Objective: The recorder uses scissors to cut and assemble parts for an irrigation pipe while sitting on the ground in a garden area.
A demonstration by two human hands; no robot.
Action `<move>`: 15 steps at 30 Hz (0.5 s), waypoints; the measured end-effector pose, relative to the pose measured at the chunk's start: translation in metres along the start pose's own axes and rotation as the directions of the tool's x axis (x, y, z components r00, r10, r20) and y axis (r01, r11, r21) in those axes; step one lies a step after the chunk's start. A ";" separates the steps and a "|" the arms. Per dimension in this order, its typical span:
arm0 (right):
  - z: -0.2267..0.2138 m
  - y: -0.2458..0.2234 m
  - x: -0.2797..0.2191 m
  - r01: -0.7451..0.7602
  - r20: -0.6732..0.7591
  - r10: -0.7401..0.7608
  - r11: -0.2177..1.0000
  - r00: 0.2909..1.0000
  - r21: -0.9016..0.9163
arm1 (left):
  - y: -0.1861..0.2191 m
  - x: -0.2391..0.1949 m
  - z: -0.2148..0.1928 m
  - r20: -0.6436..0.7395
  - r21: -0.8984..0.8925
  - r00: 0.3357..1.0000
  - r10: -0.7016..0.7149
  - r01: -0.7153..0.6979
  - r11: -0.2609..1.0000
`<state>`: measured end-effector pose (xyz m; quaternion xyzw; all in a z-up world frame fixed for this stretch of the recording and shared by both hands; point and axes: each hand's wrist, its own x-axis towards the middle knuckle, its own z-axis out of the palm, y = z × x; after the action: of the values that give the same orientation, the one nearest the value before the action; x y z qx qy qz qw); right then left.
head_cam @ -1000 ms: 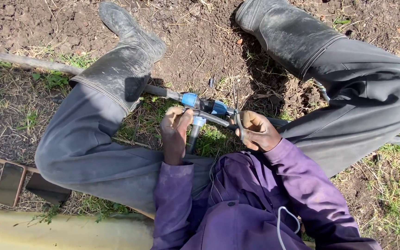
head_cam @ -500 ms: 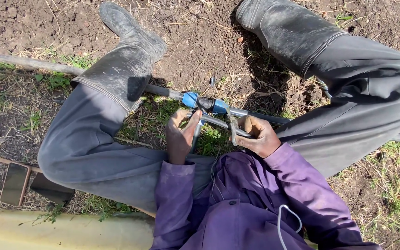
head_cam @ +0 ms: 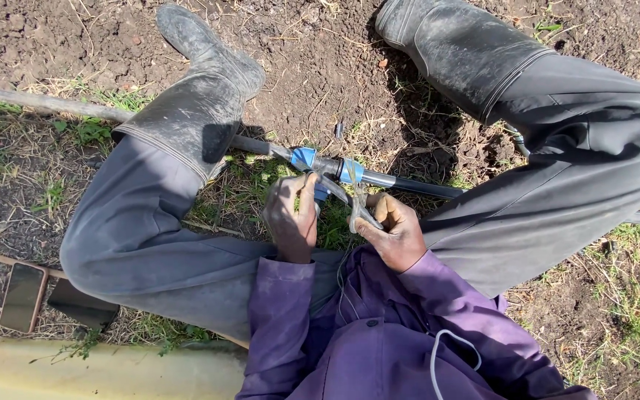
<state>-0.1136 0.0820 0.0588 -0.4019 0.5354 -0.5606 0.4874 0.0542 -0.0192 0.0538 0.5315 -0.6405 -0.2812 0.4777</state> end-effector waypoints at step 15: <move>0.015 -0.023 0.011 0.285 0.063 -0.284 0.873 0.957 -0.396 | -0.038 -0.013 0.013 0.374 -0.838 0.830 -0.413 0.493 0.232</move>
<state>-0.1044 0.0669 0.0828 -0.5684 0.5730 -0.5039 0.3077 0.0577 -0.0190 0.0119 0.3298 -0.2118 -0.7290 0.5611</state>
